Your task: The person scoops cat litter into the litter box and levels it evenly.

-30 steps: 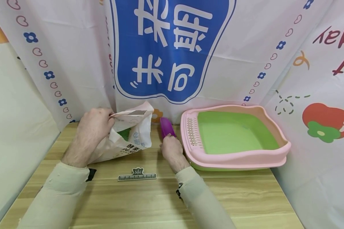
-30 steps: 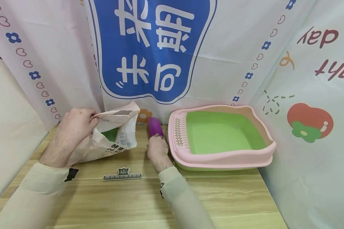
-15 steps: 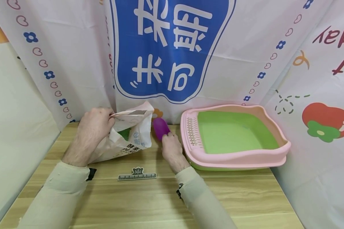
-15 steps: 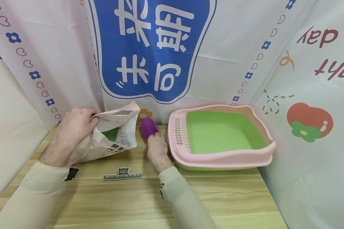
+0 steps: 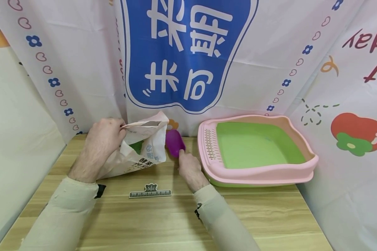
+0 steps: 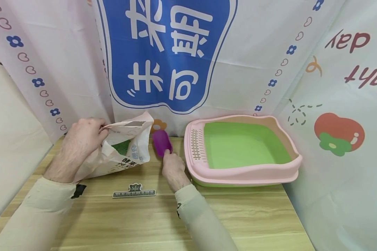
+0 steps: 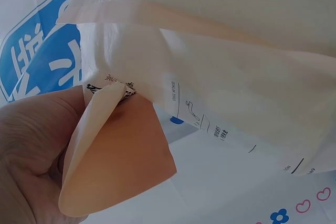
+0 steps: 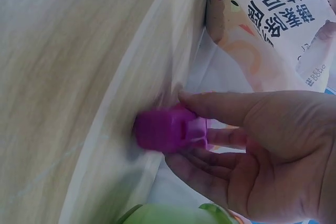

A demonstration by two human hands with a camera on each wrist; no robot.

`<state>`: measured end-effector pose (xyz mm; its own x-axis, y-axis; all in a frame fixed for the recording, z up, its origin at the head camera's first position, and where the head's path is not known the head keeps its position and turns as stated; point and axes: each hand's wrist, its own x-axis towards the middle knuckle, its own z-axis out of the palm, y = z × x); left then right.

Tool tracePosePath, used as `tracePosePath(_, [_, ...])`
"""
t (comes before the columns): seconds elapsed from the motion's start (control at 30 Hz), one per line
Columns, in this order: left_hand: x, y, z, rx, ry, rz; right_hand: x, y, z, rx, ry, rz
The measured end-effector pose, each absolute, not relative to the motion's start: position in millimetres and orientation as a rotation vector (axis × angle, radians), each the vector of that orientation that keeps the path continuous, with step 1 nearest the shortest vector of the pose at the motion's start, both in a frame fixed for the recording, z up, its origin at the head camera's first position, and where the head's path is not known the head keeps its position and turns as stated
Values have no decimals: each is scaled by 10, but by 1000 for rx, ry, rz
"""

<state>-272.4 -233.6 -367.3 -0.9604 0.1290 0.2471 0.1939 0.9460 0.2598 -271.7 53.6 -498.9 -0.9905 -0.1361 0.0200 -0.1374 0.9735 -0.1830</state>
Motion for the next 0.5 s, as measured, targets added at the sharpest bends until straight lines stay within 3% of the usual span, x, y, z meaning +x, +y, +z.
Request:
tracePosePath(0.13, [-2726,-2339,-3668,-239,-2883,-420,-2822,549,-5157,211,-3127,237])
tracePosePath(0.33, [-2718,-2336,-3666,-241,-2878,-423,-2621,525,-4802,220,-3051,280])
tracePosePath(0.5, [-2714,-2325,-3662,-244,-2872,-417,-2636,542,-4766,237,-2971,286])
